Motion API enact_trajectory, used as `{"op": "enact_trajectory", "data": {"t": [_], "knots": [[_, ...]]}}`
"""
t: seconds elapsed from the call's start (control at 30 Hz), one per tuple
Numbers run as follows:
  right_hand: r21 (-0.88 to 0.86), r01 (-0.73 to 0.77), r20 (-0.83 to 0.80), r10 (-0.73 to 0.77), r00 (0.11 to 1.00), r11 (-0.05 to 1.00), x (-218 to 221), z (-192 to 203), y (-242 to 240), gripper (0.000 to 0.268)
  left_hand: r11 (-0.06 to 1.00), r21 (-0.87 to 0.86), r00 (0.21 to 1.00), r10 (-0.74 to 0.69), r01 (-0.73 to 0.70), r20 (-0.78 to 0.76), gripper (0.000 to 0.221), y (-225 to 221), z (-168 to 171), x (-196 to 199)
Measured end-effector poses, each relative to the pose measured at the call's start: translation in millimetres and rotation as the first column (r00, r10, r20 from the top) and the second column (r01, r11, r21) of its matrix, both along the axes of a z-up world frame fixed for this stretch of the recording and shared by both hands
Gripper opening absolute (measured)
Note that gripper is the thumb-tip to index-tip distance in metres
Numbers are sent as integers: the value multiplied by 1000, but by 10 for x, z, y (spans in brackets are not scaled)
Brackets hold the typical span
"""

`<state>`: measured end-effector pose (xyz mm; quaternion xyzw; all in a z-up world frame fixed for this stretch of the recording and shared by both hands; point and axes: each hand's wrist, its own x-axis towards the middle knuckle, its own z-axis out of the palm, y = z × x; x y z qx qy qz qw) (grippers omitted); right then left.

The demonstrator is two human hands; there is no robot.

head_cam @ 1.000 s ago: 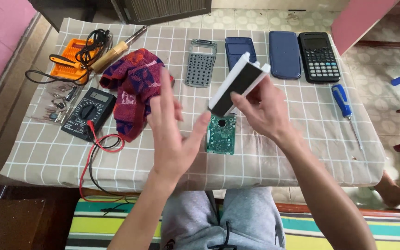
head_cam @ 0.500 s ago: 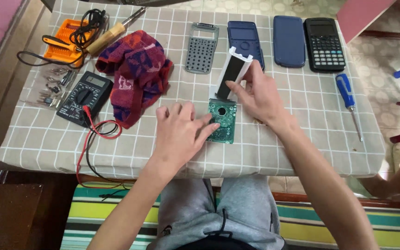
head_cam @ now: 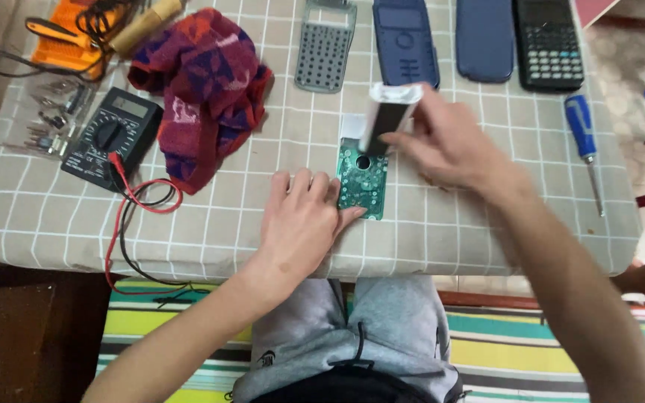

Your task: Cleaning the contact points of a calculator's keypad membrane and circuit board using a cleaning block and a small scraping tool.

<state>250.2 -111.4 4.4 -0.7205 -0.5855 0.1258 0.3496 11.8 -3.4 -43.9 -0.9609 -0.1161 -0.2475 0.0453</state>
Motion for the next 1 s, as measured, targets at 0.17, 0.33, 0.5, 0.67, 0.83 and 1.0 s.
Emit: {"op": "enact_trajectory", "data": {"t": [0.17,0.33,0.5,0.67,0.83,1.0], "knots": [[-217,88,28,-84,996,972,31,48,-128,39,990,139,974,44,-13,-224,61,-8,269,-24],[18,-84,-71,85,994,996,-164,-14,61,45,996,93,961,12,15,-277,61,-5,344,-39],[-145,-6,124,25,992,989,8,60,-77,46,988,147,960,74,-35,-269,52,-19,376,-36],[-255,9,-1,-9,1000,967,-269,90,-338,37,995,87,955,66,-43,-289,43,10,418,-101],[114,-200,202,174,964,973,-312,-175,-602,48,999,23,945,41,-36,-323,35,63,504,-129],[-34,0,33,1,999,999,-314,-127,-668,48,997,-72,947,-36,13,-318,49,118,514,-147]]}}
